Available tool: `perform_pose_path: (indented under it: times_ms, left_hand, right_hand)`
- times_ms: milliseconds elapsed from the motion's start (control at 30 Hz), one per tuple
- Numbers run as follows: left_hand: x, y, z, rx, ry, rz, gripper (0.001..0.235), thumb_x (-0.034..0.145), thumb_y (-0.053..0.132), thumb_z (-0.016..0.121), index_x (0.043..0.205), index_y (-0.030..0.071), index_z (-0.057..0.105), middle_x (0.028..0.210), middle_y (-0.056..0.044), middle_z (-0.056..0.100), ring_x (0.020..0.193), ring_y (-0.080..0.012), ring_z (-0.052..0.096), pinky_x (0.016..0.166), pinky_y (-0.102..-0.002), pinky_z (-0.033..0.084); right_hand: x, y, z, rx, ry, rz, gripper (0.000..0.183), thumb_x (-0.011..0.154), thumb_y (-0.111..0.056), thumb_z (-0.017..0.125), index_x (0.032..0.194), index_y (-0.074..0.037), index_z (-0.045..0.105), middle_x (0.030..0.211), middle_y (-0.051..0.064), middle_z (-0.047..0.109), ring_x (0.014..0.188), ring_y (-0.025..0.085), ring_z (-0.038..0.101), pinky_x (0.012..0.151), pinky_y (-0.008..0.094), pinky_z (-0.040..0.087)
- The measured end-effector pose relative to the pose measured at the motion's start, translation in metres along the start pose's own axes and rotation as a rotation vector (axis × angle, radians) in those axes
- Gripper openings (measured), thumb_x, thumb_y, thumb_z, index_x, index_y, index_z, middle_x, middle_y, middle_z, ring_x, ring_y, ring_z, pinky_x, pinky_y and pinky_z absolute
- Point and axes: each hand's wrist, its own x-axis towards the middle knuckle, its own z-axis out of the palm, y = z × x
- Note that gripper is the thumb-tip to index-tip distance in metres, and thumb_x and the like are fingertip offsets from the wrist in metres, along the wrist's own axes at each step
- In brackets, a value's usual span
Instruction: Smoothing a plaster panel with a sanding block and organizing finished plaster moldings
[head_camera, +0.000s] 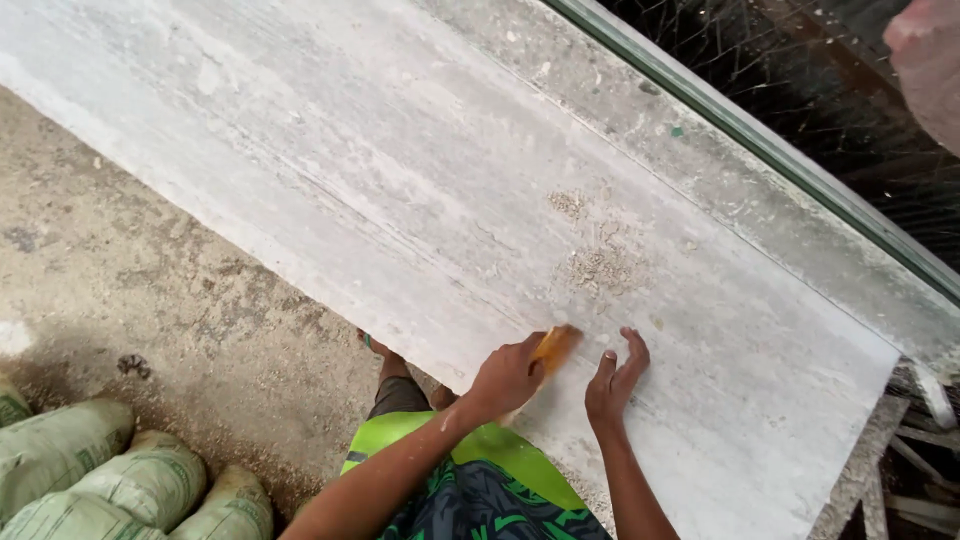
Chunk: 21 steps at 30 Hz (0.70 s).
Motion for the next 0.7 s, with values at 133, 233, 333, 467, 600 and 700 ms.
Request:
perform_pose_path:
  times_ms: [133,233,333,467,600,700]
  left_hand:
    - [0.041,-0.157,0.041,-0.107,0.131,-0.257,0.041,0.093,0.035,0.049,0.126,0.012,0.060,0.098,-0.015,0.077,0.083,-0.0292,0.074,0.068,-0.045,0.055]
    - [0.056,-0.179,-0.091,-0.394,0.383,-0.544,0.057,0.098,0.055,0.041,0.141,0.023,0.059,0.134,-0.012,0.069,0.121,-0.0269,0.066,0.096,-0.049,0.053]
    - [0.053,-0.218,-0.202,-0.074,0.543,-0.292,0.027,0.098,0.037,0.062,0.113,0.015,0.058,0.095,-0.002,0.061,0.080,-0.0168,0.054,0.063,-0.039,0.045]
    - [0.076,-0.218,-0.233,-0.205,0.608,-0.444,0.048,0.090,0.023,0.056,0.135,0.007,0.052,0.117,-0.012,0.060,0.101,-0.0269,0.057,0.073,-0.047,0.049]
    - [0.172,-0.264,-0.075,-0.507,0.525,-0.179,0.042,0.096,0.029,0.069,0.135,0.017,0.061,0.120,-0.004,0.067,0.105,-0.0156,0.062,0.088,-0.036,0.054]
    - [0.207,-0.084,0.034,-0.483,0.232,-0.288,0.046,0.098,0.021,0.054,0.143,0.019,0.055,0.108,-0.004,0.068,0.087,-0.0135,0.058,0.073,-0.030,0.047]
  right_hand:
    - [0.021,0.024,-0.021,-0.035,0.090,-0.090,0.043,0.112,-0.030,0.039,0.142,0.001,0.045,0.141,0.019,0.044,0.134,0.035,0.045,0.118,0.050,0.037]
    - [0.019,0.054,-0.050,-0.171,0.126,0.128,0.058,0.110,-0.047,0.034,0.143,0.000,0.045,0.145,0.020,0.046,0.137,0.037,0.036,0.108,0.056,0.037]
    - [0.009,0.090,-0.069,-0.264,0.154,0.252,0.049,0.108,-0.024,0.039,0.149,0.002,0.041,0.154,0.020,0.036,0.143,0.035,0.025,0.099,0.048,0.047]
    - [0.007,0.109,-0.065,-0.530,0.176,0.081,0.047,0.101,-0.010,0.047,0.145,0.006,0.047,0.143,0.027,0.050,0.138,0.044,0.042,0.117,0.059,0.032]
    - [0.015,0.091,-0.062,-0.496,0.184,0.027,0.059,0.111,-0.044,0.034,0.145,0.001,0.050,0.148,0.023,0.047,0.140,0.041,0.042,0.114,0.059,0.035]
    - [0.011,0.089,-0.064,-0.456,0.184,0.044,0.061,0.110,-0.047,0.033,0.147,0.001,0.047,0.150,0.023,0.045,0.141,0.041,0.040,0.111,0.060,0.038]
